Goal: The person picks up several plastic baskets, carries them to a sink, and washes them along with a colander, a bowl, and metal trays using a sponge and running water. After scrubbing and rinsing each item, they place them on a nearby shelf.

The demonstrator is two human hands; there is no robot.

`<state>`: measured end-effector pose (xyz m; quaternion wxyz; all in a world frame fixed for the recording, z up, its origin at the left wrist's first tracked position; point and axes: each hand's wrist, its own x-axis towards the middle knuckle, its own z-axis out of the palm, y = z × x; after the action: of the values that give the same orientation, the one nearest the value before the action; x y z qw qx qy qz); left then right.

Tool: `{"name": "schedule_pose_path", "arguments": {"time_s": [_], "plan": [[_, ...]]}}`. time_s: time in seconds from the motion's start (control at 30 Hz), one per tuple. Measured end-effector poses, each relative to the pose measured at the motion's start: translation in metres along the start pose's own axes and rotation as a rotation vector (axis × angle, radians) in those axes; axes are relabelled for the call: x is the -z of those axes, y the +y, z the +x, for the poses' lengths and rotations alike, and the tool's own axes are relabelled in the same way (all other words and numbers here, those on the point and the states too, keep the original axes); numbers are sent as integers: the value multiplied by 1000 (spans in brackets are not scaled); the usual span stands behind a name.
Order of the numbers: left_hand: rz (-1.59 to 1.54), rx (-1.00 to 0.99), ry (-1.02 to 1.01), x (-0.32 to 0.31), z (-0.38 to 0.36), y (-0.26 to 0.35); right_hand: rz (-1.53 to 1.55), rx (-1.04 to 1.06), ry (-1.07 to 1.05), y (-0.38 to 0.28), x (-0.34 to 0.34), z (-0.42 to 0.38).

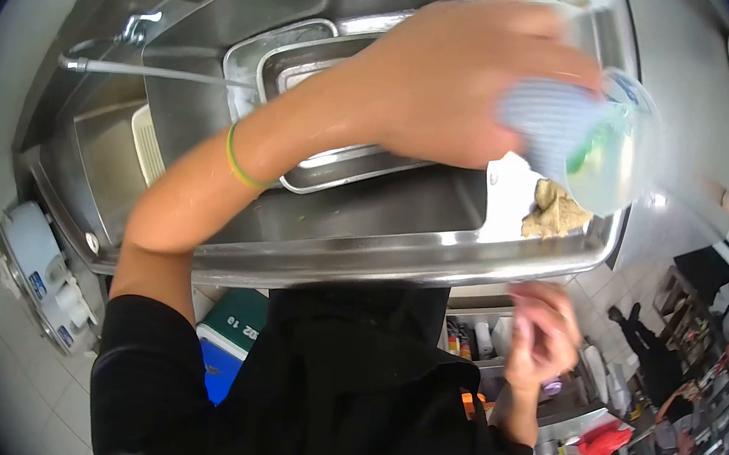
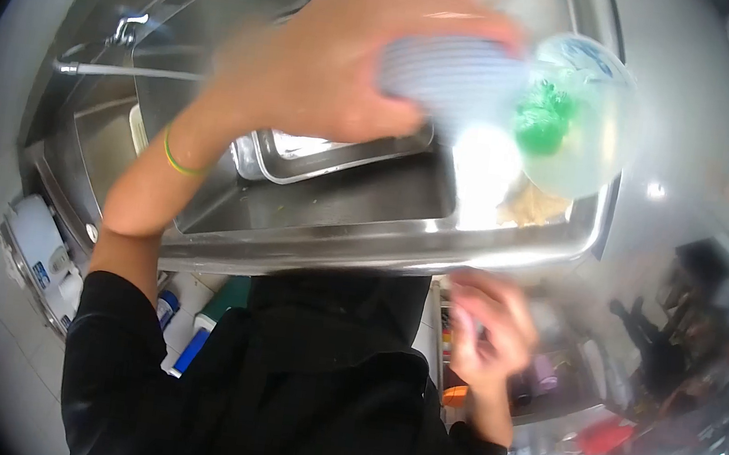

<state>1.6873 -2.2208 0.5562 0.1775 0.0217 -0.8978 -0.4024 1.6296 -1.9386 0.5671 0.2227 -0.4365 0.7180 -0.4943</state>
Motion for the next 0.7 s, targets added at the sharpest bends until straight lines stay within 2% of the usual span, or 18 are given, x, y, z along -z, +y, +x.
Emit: {"name": "schedule_pose_path", "arguments": {"time_s": [0.07, 0.1, 0.17, 0.27, 0.33, 0.37, 0.4, 0.43, 0.47, 0.5, 0.53, 0.6, 0.67, 0.7], "plan": [[17, 268, 49, 1, -72, -40, 121, -99, -172, 2, -37, 11], [0, 407, 77, -7, -112, -70, 110, -94, -230, 6, -55, 18], [156, 629, 16, -29, -195, -126, 38, -120, -347, 18, -89, 31], [229, 759, -32, -55, -297, -179, -52, -292, -494, 61, -141, 51], [327, 768, -268, -64, -328, -193, -133, -316, -548, 115, -172, 60], [299, 873, -323, -64, -332, -194, -203, -384, -580, 129, -184, 71], [272, 877, -320, -69, -345, -201, -341, -273, -573, 149, -193, 82], [284, 875, -169, -76, -364, -212, -513, -174, -546, 161, -202, 94], [303, 872, -14, -84, -382, -227, -595, 29, -359, 165, -213, 105], [243, 896, 11, -88, -398, -238, -691, 138, -242, 166, -222, 120], [225, 909, 15, -96, -406, -246, -744, 139, -166, 167, -224, 131], [233, 1032, 114, -93, -418, -253, -681, -31, -158, 177, -245, 144], [254, 1130, 179, -88, -414, -259, -654, -55, -250, 229, -261, 137], [178, 1219, 329, -85, -412, -265, -615, -175, -352, 236, -274, 134]]}}
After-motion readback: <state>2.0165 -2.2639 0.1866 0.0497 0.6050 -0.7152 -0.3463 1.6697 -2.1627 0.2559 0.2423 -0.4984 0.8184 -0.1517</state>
